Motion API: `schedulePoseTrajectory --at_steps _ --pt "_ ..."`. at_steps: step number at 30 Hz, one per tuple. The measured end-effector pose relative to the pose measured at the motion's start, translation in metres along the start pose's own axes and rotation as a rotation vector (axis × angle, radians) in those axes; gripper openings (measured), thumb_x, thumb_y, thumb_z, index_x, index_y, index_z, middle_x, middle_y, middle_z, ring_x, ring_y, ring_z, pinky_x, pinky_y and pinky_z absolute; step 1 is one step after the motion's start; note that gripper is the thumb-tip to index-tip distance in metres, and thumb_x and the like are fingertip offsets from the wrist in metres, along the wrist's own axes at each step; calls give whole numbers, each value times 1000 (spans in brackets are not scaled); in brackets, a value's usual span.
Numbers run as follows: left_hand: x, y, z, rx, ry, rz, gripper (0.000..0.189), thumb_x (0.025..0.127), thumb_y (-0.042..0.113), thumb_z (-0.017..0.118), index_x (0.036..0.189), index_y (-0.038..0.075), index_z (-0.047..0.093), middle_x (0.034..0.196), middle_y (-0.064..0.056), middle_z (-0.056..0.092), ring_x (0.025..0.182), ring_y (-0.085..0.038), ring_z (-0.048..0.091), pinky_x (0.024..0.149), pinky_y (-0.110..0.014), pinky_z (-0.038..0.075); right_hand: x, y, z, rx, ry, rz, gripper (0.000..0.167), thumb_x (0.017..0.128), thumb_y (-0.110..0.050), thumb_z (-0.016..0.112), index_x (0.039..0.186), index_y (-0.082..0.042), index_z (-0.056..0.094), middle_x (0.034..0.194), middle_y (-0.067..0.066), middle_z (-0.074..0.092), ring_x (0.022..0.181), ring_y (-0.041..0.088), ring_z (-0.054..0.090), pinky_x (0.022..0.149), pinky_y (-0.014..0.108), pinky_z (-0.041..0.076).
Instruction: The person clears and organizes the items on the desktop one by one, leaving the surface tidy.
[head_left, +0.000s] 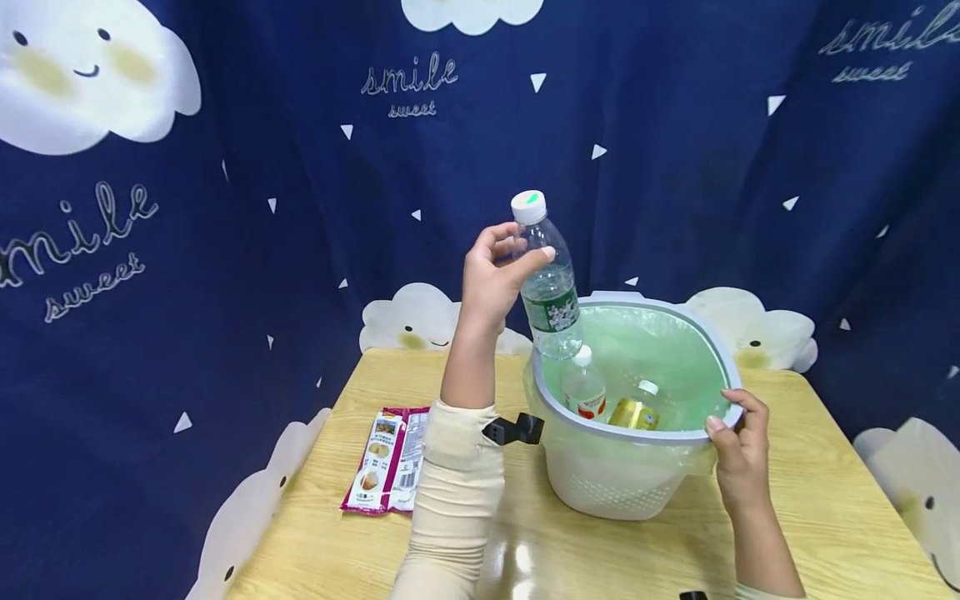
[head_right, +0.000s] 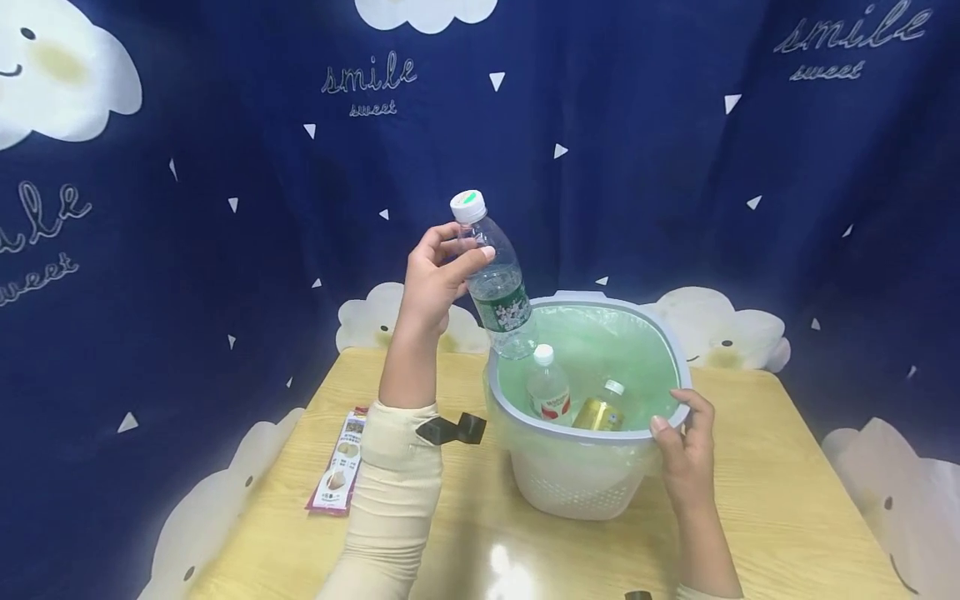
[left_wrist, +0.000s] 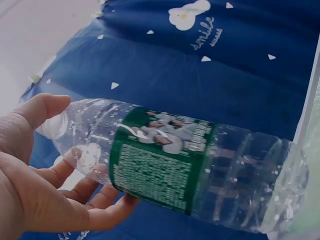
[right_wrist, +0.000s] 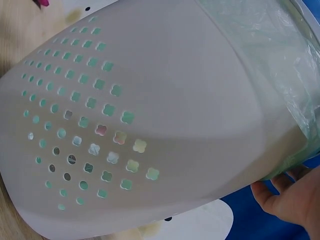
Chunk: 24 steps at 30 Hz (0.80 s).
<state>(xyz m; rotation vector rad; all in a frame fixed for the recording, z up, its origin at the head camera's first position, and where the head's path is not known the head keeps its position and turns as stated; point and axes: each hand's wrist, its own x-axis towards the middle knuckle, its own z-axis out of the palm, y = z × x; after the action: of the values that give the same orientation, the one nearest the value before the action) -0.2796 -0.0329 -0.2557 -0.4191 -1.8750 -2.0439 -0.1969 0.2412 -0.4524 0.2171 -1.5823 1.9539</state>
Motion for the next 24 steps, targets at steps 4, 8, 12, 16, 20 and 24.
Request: schedulePoseTrajectory --at_steps 4,8,12,16,20,24 --pt "4 -2 3 4 -15 -63 47 75 12 75 117 5 54 109 -9 50 97 -25 50 77 -34 46 -1 2 1 14 -3 -4 44 83 6 42 126 1 40 113 14 40 98 18 43 79 17 37" --pt "10 -7 8 -13 -44 -133 46 75 13 76 115 8 54 108 -6 52 99 -23 51 73 -39 46 -2 1 2 8 -1 -5 43 83 5 42 126 1 40 114 14 41 98 18 43 80 17 37" --pt "16 -13 17 -2 -100 -188 47 76 14 75 118 9 54 107 -6 55 98 -23 54 72 -42 48 -1 0 2 17 -1 -11 43 83 5 41 126 1 40 114 14 40 98 18 43 79 17 38" --pt "18 -16 27 31 -161 -216 51 77 15 75 123 11 53 108 -7 56 96 -22 57 72 -39 51 -1 1 3 15 -2 -3 43 83 5 41 126 0 39 116 14 40 99 18 43 79 17 38" --pt "20 -17 40 39 -212 -245 48 77 15 76 121 15 55 106 -5 58 92 -20 59 70 -37 51 -1 -2 3 -6 5 8 44 84 4 41 127 0 38 119 13 39 100 18 43 79 16 39" --pt "23 -21 52 58 -234 -278 46 75 16 77 117 17 58 103 -1 59 90 -17 59 72 -40 50 -1 -2 3 -6 9 18 44 84 3 41 128 -1 38 118 14 39 99 18 43 78 16 38"
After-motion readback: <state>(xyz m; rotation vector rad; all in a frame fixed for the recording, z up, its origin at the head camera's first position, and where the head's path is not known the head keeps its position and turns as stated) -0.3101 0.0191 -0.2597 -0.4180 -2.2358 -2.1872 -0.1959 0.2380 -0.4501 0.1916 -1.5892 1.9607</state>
